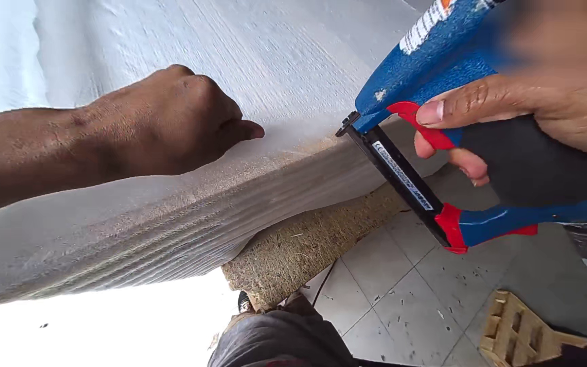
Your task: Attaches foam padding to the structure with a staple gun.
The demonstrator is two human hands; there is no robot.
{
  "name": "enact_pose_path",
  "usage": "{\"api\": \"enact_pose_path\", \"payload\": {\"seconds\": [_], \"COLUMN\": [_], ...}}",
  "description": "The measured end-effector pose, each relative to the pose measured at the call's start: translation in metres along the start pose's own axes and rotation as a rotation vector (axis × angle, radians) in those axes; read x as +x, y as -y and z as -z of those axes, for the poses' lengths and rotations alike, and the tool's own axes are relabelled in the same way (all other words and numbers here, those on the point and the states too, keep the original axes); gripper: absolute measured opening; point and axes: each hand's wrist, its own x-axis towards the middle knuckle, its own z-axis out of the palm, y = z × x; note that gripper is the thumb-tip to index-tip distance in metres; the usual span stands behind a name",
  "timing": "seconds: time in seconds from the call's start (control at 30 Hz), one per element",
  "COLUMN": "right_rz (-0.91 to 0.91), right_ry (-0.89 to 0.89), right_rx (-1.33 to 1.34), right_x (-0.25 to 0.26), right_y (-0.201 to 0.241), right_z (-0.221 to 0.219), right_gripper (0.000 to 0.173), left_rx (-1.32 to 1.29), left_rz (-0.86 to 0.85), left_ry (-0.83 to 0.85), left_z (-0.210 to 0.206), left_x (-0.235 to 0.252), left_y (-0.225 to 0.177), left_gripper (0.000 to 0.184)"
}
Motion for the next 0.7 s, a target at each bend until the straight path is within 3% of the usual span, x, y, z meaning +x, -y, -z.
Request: {"api": "enact_pose_path", "payload": {"seconds": [0.2, 0.3, 0.37, 0.47, 0.57, 0.63, 0.67, 0.7], "right_rz": [-0.058, -0.066, -0.023, 0.116, 0.038, 0.057, 0.081, 0.102], "right_ry": [0.058, 0.211, 0.18, 0.068, 0.117, 0.076, 0.052, 0.044], "right_rx": [0.003, 0.075, 0.085, 0.165, 0.033, 0.005, 0.001, -0.006], "right_x": [-0.009, -0.011, -0.012, -0.009, -0.017, -0.018, -0.016, -0.015], "right_y": [0.045, 0.054, 0.054, 0.02, 0.077, 0.085, 0.082, 0.08], "right_z": [-0.043, -0.043, -0.056, -0.079, -0.091, -0.107, -0.115, -0.119], "right_gripper": [0.012, 0.011, 0.012, 0.019, 0.011, 0.01, 0.013, 0.014], "left_rx": [-0.089, -0.114, -0.138, -0.181, -0.196, -0.2, -0.238, -0.325], "left_rz": [0.038, 0.075, 0.076, 0.076, 0.072, -0.009, -0.15, -0.354], "left_ry": [0.132, 0.179, 0.193, 0.197, 0.192, 0.189, 0.09, -0.162], "left_z": [0.002, 0.004, 0.003, 0.004, 0.004, -0.005, -0.026, -0.068], "left_x": [0.005, 0.007, 0.008, 0.008, 0.007, 0.014, 0.024, 0.045], "left_y": [0.005, 0.005, 0.006, 0.006, 0.008, 0.021, 0.042, 0.071], "left_gripper": [0.055, 0.056, 0.056, 0.053, 0.049, 0.043, 0.043, 0.045]}}
